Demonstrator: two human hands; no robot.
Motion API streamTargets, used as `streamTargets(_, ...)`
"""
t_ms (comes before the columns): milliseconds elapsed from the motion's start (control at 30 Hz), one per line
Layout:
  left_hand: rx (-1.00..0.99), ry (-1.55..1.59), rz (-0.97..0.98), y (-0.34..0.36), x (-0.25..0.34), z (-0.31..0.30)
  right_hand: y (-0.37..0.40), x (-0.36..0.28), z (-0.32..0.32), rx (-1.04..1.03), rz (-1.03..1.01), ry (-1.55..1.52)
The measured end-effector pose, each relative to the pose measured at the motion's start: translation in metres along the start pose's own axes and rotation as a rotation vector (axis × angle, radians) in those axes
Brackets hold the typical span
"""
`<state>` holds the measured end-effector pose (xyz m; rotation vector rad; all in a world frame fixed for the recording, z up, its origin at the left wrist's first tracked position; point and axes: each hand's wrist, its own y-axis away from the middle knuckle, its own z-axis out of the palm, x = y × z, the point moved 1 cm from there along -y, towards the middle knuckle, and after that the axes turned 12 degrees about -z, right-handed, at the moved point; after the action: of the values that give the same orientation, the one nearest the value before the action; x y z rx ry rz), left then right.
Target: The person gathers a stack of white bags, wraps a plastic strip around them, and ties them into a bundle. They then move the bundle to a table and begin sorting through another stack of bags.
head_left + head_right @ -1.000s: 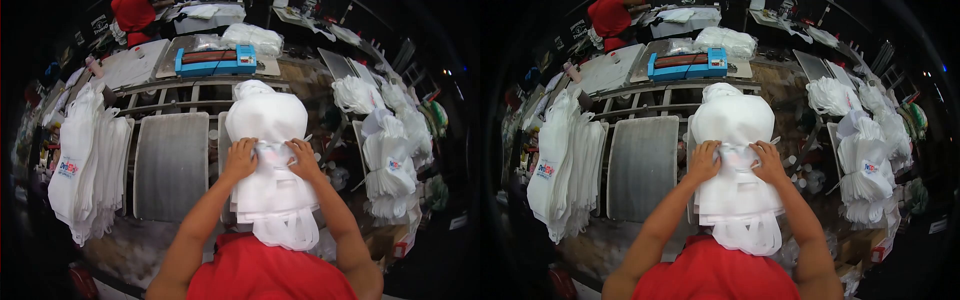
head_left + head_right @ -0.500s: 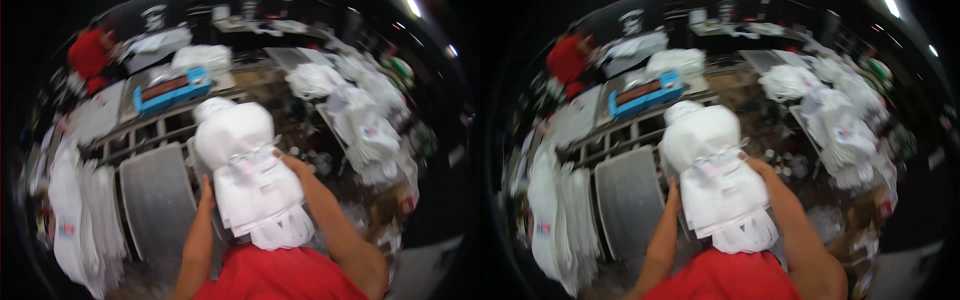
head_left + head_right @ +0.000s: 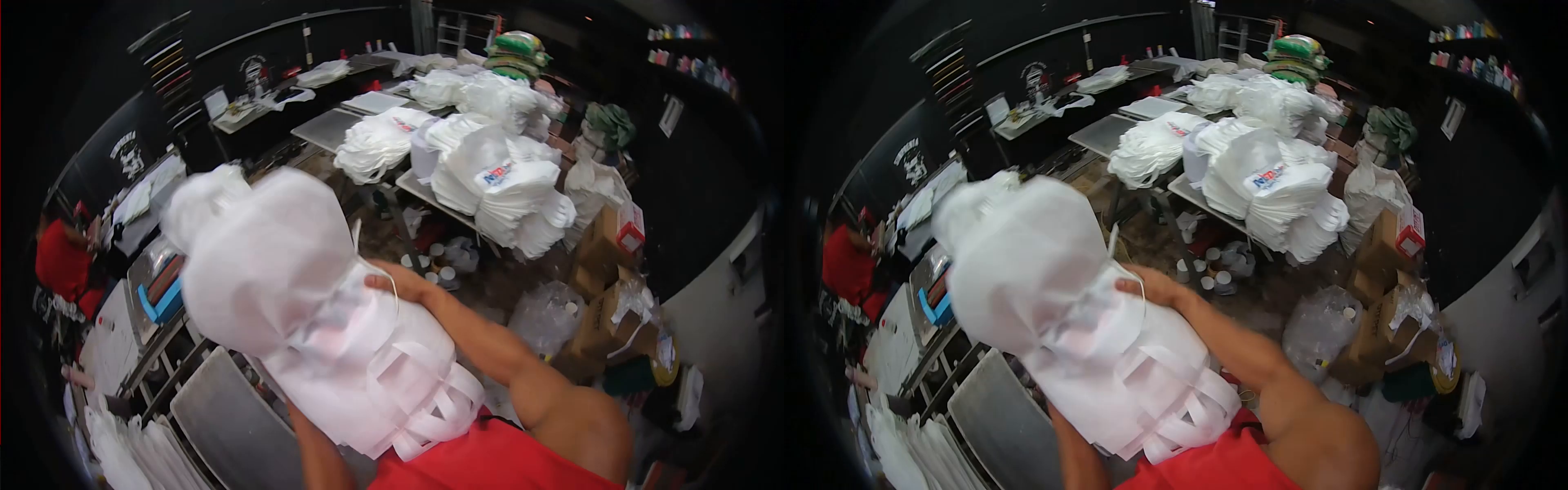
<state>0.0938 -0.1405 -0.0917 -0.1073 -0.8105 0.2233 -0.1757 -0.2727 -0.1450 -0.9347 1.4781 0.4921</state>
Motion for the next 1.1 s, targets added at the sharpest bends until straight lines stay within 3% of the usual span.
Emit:
streamTargets(100,0.01,-0.251,0.117,-0.011,0.021,0.068,0.008,-0.077,-0.077,0.121,-0.2,0.256)
streamTargets(167,0.071,-0.551,0.15,0.003,0.014,0.105,0.037,-0.12,-0.135,0.363,-0.303,0.329)
streamTargets(200,0.103,-0.752,0.182,0.008,0.008,0.127,0.06,-0.137,-0.154,0.529,-0.28,0.18)
streamTargets(233,0.12,-0.945,0.22,0.009,-0.004,0.152,0.079,-0.138,-0.171,0.519,-0.474,0.167)
streamTargets(267,0.162,-1.15,0.314,0.001,-0.018,0.183,0.1,-0.091,-0.198,0.249,-0.068,-0.178)
streamTargets(300,0.102,-1.348,0.463,-0.009,-0.045,0.229,0.093,-0.029,-0.19,0.388,-0.317,0.347)
streamTargets(333,0.025,-1.486,0.593,-0.02,-0.083,0.26,0.114,0.032,-0.181,0.214,-0.166,0.292)
streamTargets(400,-0.048,-1.807,0.678,-0.028,-0.149,0.333,0.156,0.067,-0.192,0.122,0.03,0.005)
streamTargets(433,-0.163,-1.912,0.568,-0.037,-0.172,0.357,0.169,0.075,-0.201,0.123,0.071,-0.07)
streamTargets(500,-0.364,-1.971,0.388,-0.062,-0.196,0.405,0.175,0.076,-0.238,0.177,0.076,-0.136)
streamTargets(533,-0.346,-1.977,0.38,-0.075,-0.198,0.423,0.171,0.073,-0.258,0.204,0.069,-0.163)
streamTargets(600,-0.747,-1.917,0.393,-0.095,-0.199,0.461,0.16,0.064,-0.303,0.267,0.042,-0.218)
streamTargets(733,-0.514,-2.032,0.374,-0.103,-0.178,0.488,0.131,0.04,-0.409,0.429,-0.029,-0.359)
streamTargets(767,-0.521,-2.044,0.369,-0.111,-0.191,0.488,0.121,0.034,-0.44,0.483,-0.056,-0.411)
streamTargets(833,-0.542,-1.926,0.561,-0.134,-0.214,0.48,0.106,0.024,-0.5,0.603,-0.102,-0.535)
streamTargets(900,-0.614,-1.937,0.58,-0.171,-0.226,0.512,0.094,0.027,-0.557,0.73,-0.135,-0.666)
streamTargets(1033,-0.605,-1.988,0.897,-0.292,-0.266,0.552,0.092,0.088,-0.668,1.041,-0.085,-0.947)
streamTargets(1100,-0.845,-1.753,0.745,-0.36,-0.311,0.542,0.117,0.11,-0.692,1.153,-0.054,-0.993)
